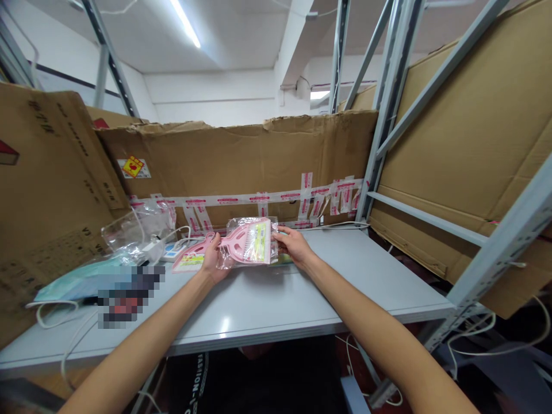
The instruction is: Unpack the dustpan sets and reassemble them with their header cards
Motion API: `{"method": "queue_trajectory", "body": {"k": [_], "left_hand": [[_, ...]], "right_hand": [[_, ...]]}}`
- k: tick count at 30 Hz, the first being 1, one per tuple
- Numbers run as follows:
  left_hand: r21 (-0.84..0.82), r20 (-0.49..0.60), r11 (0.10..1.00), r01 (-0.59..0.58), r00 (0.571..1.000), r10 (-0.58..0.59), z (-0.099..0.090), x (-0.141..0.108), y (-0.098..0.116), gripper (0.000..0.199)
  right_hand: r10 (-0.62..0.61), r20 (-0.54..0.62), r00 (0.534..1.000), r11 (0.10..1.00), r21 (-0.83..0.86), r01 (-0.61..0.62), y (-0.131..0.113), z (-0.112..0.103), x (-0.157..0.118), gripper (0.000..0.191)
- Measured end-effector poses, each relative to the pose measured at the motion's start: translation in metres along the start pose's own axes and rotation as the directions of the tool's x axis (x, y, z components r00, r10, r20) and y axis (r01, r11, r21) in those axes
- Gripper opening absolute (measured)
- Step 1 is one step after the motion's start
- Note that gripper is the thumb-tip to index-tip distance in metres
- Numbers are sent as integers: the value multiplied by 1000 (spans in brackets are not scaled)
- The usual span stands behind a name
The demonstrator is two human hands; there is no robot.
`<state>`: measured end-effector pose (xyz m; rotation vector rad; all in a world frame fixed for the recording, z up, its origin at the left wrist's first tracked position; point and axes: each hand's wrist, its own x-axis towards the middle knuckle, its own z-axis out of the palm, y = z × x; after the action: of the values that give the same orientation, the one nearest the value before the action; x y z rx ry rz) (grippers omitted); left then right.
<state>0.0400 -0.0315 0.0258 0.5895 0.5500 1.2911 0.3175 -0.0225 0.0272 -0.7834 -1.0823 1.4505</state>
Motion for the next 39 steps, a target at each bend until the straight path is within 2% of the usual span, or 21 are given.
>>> {"method": "queue_trajectory", "body": {"k": [6,11,14,17,19,24,29,33,37,39], "left_hand": [[-28,50,999,-22,998,23,-14,11,2,73],[14,45,999,-42,998,42,-13,10,3,70],[51,41,995,-88,995,86,-12,9,3,69],[71,30,991,-116,993,114,-13,9,5,65],[85,18,990,-116,993,115,-14,9,6,64],[126,28,988,-92,996,89,-16,10,9,67],[157,27,980,-119,993,116,-16,10,9,64],[182,5,975,-128,992,129,-14,7,12,64],[197,66,980,-19,998,7,-9,-1,14,67],[218,107,975,46,992,-71,-8,-4,12,69]], "right_hand": [[-45,-72,996,999,-32,43,-2,-4,4,37],[-70,-91,993,997,-36,67,-3,-4,2,32],[-12,-31,999,999,-49,11,-3,-4,0,36],[59,89,994,993,-107,-50,-2,-4,-3,54],[67,147,987,988,-148,-45,0,-4,-4,63],[-2,191,982,983,-181,37,0,-7,-3,55],[34,158,987,975,-222,2,-4,-9,-4,62],[80,78,994,982,-175,-66,-11,-12,-2,43],[93,-58,994,994,-48,-96,-20,-17,1,46],[127,-62,990,991,-28,-129,-21,-19,1,51]]}}
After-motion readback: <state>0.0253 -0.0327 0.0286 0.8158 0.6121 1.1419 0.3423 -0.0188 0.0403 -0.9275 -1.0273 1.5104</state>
